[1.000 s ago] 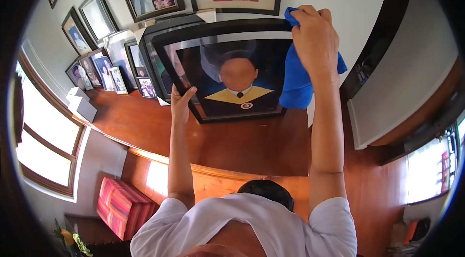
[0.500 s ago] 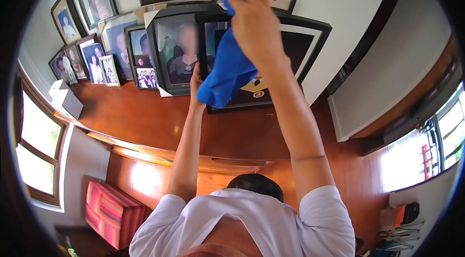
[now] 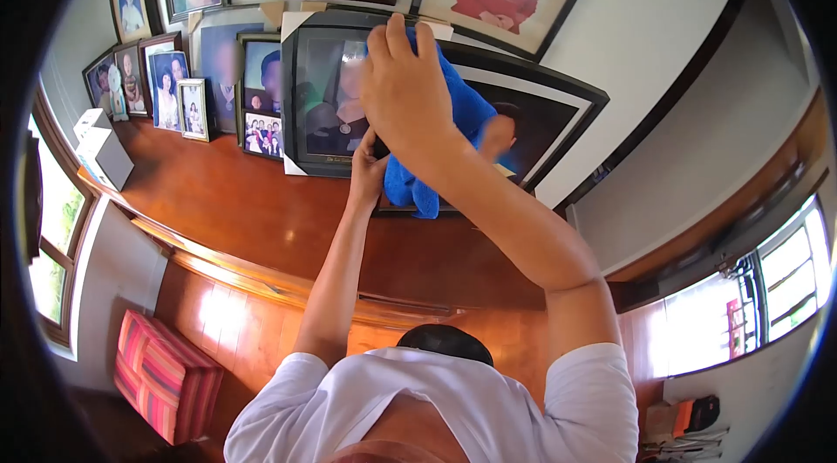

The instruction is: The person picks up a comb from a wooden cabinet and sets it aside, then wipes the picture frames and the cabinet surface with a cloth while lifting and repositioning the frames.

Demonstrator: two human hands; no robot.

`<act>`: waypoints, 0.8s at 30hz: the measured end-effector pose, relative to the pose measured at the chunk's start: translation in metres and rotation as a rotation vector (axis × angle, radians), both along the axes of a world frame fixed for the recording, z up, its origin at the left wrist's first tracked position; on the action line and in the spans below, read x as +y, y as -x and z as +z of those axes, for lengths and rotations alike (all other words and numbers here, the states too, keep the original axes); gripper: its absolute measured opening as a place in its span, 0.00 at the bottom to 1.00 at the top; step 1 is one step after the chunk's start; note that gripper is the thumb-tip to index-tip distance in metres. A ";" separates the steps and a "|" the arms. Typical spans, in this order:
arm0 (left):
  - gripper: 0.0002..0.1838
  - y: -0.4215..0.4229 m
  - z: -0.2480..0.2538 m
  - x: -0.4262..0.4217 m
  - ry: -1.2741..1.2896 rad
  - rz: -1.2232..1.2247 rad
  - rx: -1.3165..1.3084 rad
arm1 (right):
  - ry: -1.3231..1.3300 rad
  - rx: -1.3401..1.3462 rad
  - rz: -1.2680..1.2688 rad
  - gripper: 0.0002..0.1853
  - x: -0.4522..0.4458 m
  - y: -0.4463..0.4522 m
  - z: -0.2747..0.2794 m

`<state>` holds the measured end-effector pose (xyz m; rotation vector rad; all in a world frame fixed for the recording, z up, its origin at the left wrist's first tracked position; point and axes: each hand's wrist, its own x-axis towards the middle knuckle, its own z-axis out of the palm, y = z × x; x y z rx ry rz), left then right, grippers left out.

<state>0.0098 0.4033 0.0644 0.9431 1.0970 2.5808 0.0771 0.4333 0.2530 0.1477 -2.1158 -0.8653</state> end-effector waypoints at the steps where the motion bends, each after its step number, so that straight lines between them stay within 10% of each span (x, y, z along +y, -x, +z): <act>1: 0.15 -0.002 0.003 -0.003 -0.018 -0.021 -0.019 | -0.078 -0.015 -0.067 0.16 -0.004 0.001 -0.003; 9: 0.15 -0.001 -0.003 -0.008 0.056 -0.051 -0.031 | -0.417 -0.230 -0.235 0.20 -0.014 -0.018 -0.015; 19: 0.19 0.004 -0.003 -0.001 0.034 0.055 0.062 | -0.252 -0.328 0.142 0.07 0.007 -0.002 -0.007; 24: 0.23 -0.002 0.006 -0.014 0.054 0.119 0.000 | -0.355 -0.461 0.057 0.09 0.004 -0.007 -0.081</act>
